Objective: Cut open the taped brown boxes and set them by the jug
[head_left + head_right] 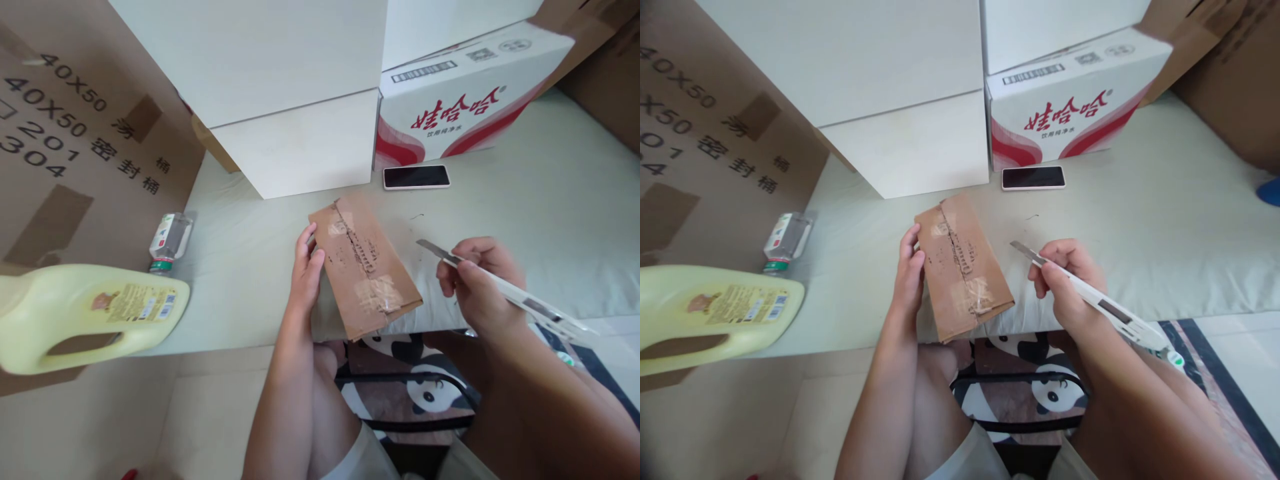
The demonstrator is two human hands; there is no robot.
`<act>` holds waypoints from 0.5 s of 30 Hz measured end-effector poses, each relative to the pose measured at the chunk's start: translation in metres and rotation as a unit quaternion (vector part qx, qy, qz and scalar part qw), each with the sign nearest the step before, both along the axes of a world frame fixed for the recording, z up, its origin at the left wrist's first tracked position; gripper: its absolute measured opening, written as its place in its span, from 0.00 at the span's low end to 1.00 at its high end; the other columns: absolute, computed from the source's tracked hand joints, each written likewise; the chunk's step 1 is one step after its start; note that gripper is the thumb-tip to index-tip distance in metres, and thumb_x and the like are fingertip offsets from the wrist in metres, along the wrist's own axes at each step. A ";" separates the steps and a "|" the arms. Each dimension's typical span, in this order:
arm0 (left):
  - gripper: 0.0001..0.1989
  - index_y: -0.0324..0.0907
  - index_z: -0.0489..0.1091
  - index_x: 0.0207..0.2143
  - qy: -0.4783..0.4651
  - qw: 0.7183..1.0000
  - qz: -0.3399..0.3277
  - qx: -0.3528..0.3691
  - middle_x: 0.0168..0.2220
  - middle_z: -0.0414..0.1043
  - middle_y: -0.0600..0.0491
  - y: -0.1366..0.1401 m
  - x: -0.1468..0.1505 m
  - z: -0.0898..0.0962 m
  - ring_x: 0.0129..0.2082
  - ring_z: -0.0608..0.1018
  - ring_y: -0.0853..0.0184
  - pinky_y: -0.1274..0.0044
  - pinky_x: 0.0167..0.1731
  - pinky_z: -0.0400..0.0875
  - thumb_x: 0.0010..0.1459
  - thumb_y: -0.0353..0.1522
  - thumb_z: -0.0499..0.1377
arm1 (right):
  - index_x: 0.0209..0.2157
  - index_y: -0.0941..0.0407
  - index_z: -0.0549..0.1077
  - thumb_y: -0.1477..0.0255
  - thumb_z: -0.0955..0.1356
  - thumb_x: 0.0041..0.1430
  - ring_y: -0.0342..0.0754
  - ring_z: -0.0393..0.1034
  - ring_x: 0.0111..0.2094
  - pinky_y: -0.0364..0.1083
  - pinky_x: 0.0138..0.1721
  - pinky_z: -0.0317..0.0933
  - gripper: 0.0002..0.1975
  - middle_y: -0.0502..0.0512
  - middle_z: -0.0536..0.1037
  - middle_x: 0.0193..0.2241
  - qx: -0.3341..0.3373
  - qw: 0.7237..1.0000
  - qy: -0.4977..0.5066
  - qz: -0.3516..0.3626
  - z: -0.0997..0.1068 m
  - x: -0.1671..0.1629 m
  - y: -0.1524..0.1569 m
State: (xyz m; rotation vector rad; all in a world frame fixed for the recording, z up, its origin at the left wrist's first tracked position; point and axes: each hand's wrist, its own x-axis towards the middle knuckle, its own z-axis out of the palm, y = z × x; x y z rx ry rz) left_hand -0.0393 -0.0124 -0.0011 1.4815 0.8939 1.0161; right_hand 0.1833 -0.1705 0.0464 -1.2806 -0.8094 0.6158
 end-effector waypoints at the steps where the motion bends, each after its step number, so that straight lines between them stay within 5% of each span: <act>1: 0.37 0.55 0.61 0.64 -0.001 1.000 -0.003 -0.003 0.73 0.56 0.47 0.000 0.000 0.001 0.70 0.65 0.50 0.58 0.68 0.64 0.58 0.59 0.60 | 0.34 0.50 0.68 0.64 0.70 0.58 0.42 0.62 0.16 0.45 0.19 0.54 0.08 0.46 0.74 0.21 -0.016 1.000 -0.009 -0.010 0.000 0.001 0.002; 8: 0.37 0.55 0.62 0.63 -0.005 1.000 0.001 -0.006 0.72 0.58 0.47 0.000 0.000 0.001 0.69 0.66 0.50 0.59 0.66 0.65 0.57 0.59 0.61 | 0.39 0.51 0.72 0.61 0.70 0.59 0.45 0.66 0.20 0.45 0.25 0.59 0.10 0.44 0.71 0.19 -0.198 0.968 -0.151 -0.025 -0.005 0.009 0.005; 15: 0.38 0.55 0.64 0.62 -0.014 1.000 0.009 -0.013 0.71 0.59 0.48 -0.001 0.001 0.002 0.69 0.66 0.50 0.59 0.66 0.65 0.55 0.60 0.62 | 0.37 0.51 0.71 0.60 0.64 0.65 0.46 0.64 0.22 0.45 0.27 0.58 0.10 0.47 0.71 0.21 -0.232 0.930 -0.279 0.061 -0.003 0.014 0.004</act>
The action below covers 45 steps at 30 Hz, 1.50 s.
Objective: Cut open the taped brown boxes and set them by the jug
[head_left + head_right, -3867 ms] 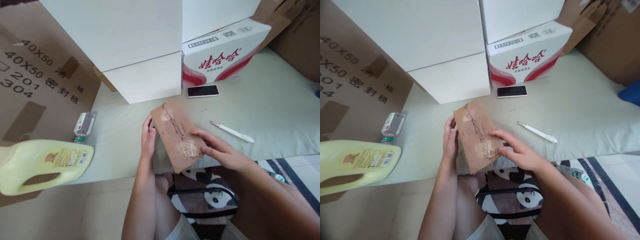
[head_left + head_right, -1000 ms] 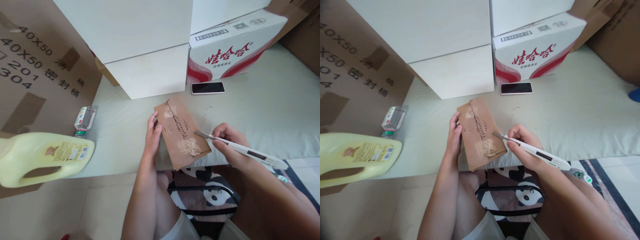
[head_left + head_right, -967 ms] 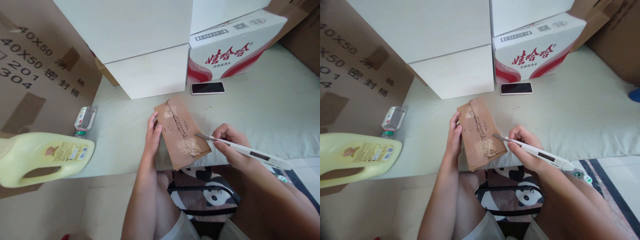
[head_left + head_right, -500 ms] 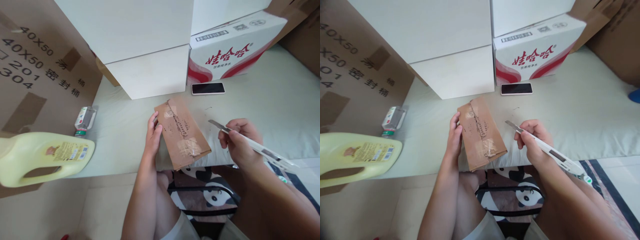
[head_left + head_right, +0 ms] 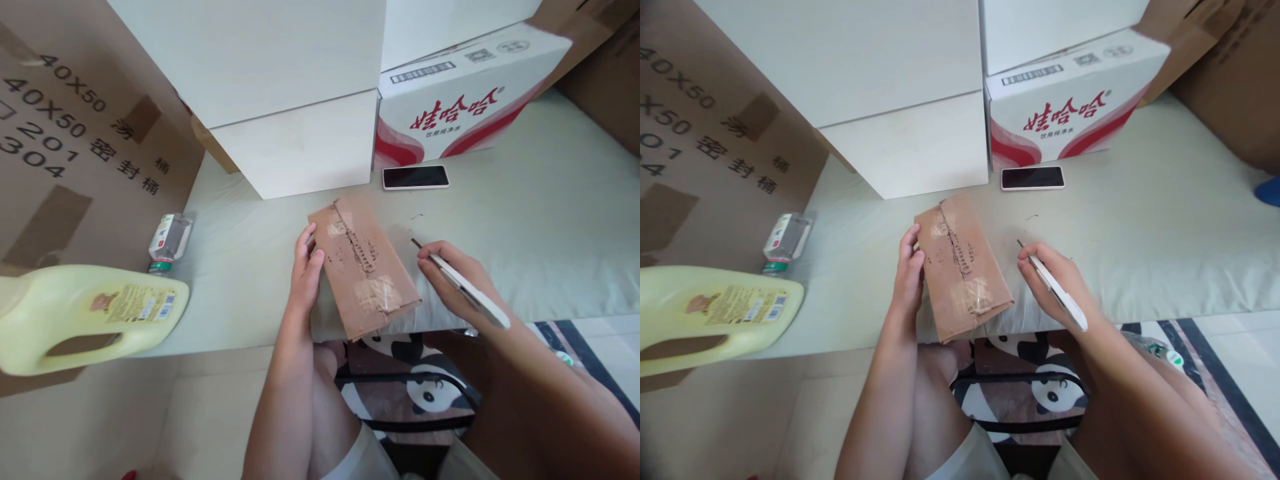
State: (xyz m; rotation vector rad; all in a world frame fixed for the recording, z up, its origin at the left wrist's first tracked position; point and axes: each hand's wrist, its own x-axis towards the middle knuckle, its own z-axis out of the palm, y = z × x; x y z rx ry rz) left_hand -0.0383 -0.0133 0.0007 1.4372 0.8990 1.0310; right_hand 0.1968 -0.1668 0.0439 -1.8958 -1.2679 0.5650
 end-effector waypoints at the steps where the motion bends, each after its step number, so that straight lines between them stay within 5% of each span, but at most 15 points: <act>1: 0.38 0.55 0.64 0.62 -0.004 1.000 -0.001 -0.003 0.71 0.59 0.48 0.000 0.000 0.000 0.69 0.66 0.50 0.59 0.66 0.65 0.55 0.60 0.62 | 0.39 0.51 0.71 0.60 0.64 0.65 0.46 0.66 0.23 0.45 0.28 0.59 0.10 0.48 0.73 0.23 -0.012 1.000 -0.022 0.015 -0.001 0.001 0.000; 8: 0.37 0.55 0.65 0.63 -0.004 1.000 0.003 -0.002 0.72 0.59 0.48 0.001 -0.001 -0.003 0.69 0.66 0.50 0.58 0.67 0.64 0.56 0.60 0.62 | 0.52 0.55 0.70 0.62 0.64 0.65 0.57 0.75 0.35 0.51 0.36 0.63 0.18 0.60 0.80 0.35 -0.167 0.972 -0.158 0.055 -0.017 0.007 0.002; 16: 0.36 0.56 0.63 0.64 0.005 1.000 -0.006 0.003 0.73 0.57 0.48 0.001 -0.002 -0.004 0.70 0.65 0.50 0.57 0.67 0.64 0.58 0.58 0.61 | 0.59 0.57 0.69 0.69 0.64 0.66 0.62 0.76 0.51 0.53 0.42 0.65 0.21 0.65 0.78 0.56 -0.273 0.943 -0.181 0.065 -0.023 0.007 0.006; 45: 0.35 0.57 0.62 0.65 0.015 0.999 -0.017 0.023 0.72 0.58 0.49 0.000 -0.002 -0.003 0.69 0.67 0.51 0.58 0.67 0.65 0.60 0.58 0.59 | 0.62 0.60 0.68 0.74 0.59 0.68 0.60 0.76 0.50 0.53 0.44 0.67 0.24 0.69 0.77 0.53 -0.282 0.930 -0.204 0.116 -0.025 0.006 0.006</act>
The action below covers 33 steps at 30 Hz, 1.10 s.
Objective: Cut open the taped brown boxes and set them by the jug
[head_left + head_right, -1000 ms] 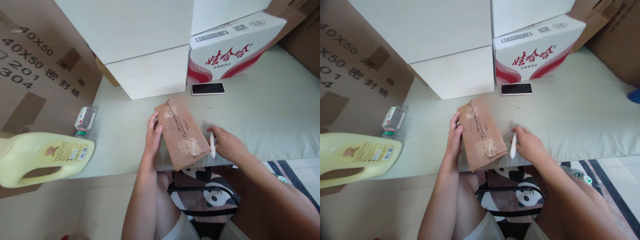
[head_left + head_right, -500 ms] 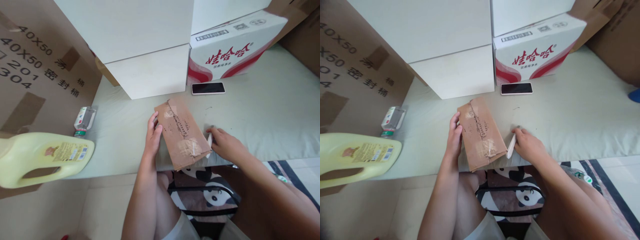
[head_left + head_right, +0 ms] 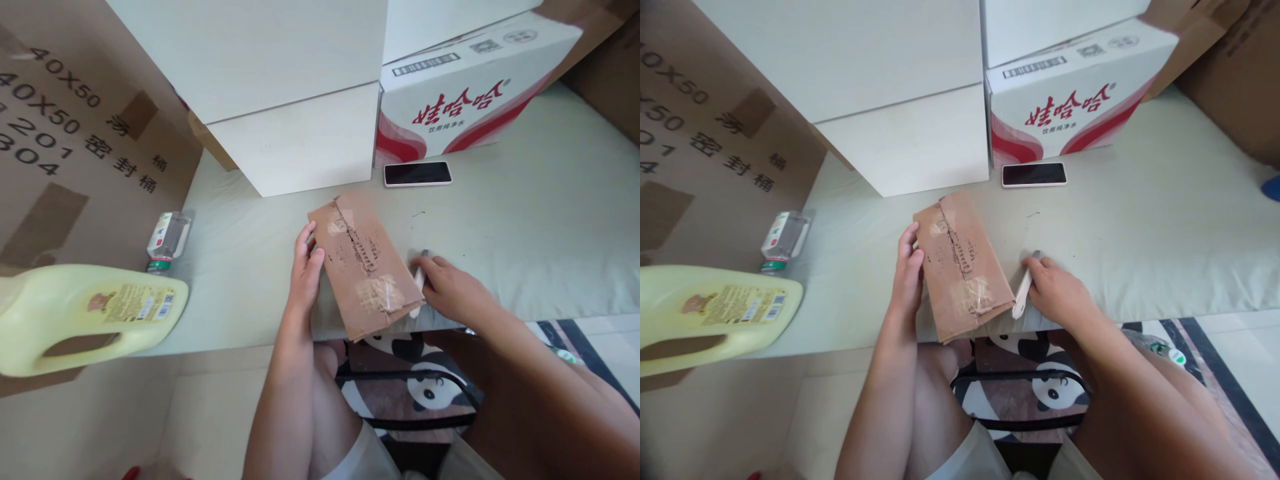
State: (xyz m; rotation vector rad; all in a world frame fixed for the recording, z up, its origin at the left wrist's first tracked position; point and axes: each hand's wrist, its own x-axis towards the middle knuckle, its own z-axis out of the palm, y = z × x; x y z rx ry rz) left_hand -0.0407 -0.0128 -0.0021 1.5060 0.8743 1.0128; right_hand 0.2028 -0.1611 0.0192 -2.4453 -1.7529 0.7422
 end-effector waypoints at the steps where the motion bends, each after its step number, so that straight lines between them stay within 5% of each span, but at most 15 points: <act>1: 0.35 0.57 0.62 0.64 -0.003 1.000 0.002 -0.002 0.72 0.59 0.49 0.000 0.000 0.000 0.69 0.67 0.51 0.58 0.66 0.65 0.59 0.58 0.59 | 0.62 0.60 0.69 0.74 0.59 0.67 0.60 0.76 0.50 0.52 0.43 0.67 0.24 0.69 0.77 0.53 0.004 1.000 0.001 0.000 -0.001 0.000 0.000; 33: 0.36 0.56 0.61 0.65 -0.001 1.000 -0.006 -0.001 0.72 0.59 0.47 -0.002 0.001 0.004 0.69 0.66 0.51 0.60 0.65 0.66 0.60 0.58 0.59 | 0.62 0.57 0.69 0.71 0.59 0.68 0.60 0.76 0.51 0.52 0.44 0.65 0.23 0.66 0.76 0.51 -0.008 1.000 0.014 0.024 0.001 0.000 -0.001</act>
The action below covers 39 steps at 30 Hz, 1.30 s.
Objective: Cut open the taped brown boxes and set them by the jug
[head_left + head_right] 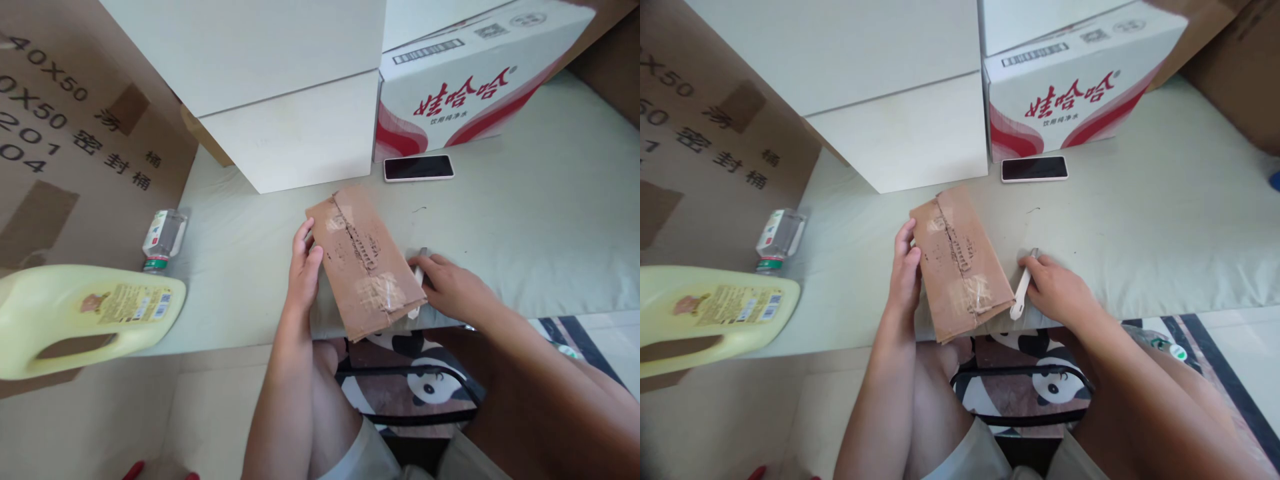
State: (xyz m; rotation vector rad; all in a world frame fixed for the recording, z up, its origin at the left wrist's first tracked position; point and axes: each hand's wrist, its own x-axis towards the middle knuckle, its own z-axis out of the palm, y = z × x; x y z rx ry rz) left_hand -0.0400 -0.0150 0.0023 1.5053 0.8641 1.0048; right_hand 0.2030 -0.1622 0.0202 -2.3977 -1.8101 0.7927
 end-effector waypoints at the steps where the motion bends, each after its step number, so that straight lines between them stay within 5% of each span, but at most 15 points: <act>1: 0.36 0.56 0.61 0.65 0.001 1.000 0.000 0.001 0.72 0.59 0.47 0.000 0.000 0.000 0.70 0.66 0.51 0.60 0.65 0.66 0.60 0.58 0.58 | 0.62 0.57 0.69 0.71 0.59 0.68 0.60 0.76 0.51 0.52 0.44 0.65 0.23 0.65 0.76 0.51 0.000 1.000 0.000 0.000 0.000 0.000 0.000; 39: 0.35 0.55 0.61 0.65 0.004 1.000 -0.007 0.015 0.71 0.61 0.48 0.000 -0.001 0.001 0.68 0.68 0.53 0.62 0.65 0.66 0.61 0.58 0.58 | 0.61 0.56 0.69 0.71 0.60 0.68 0.61 0.76 0.49 0.52 0.40 0.64 0.23 0.64 0.76 0.50 -0.005 1.000 -0.014 0.000 0.000 0.000 0.001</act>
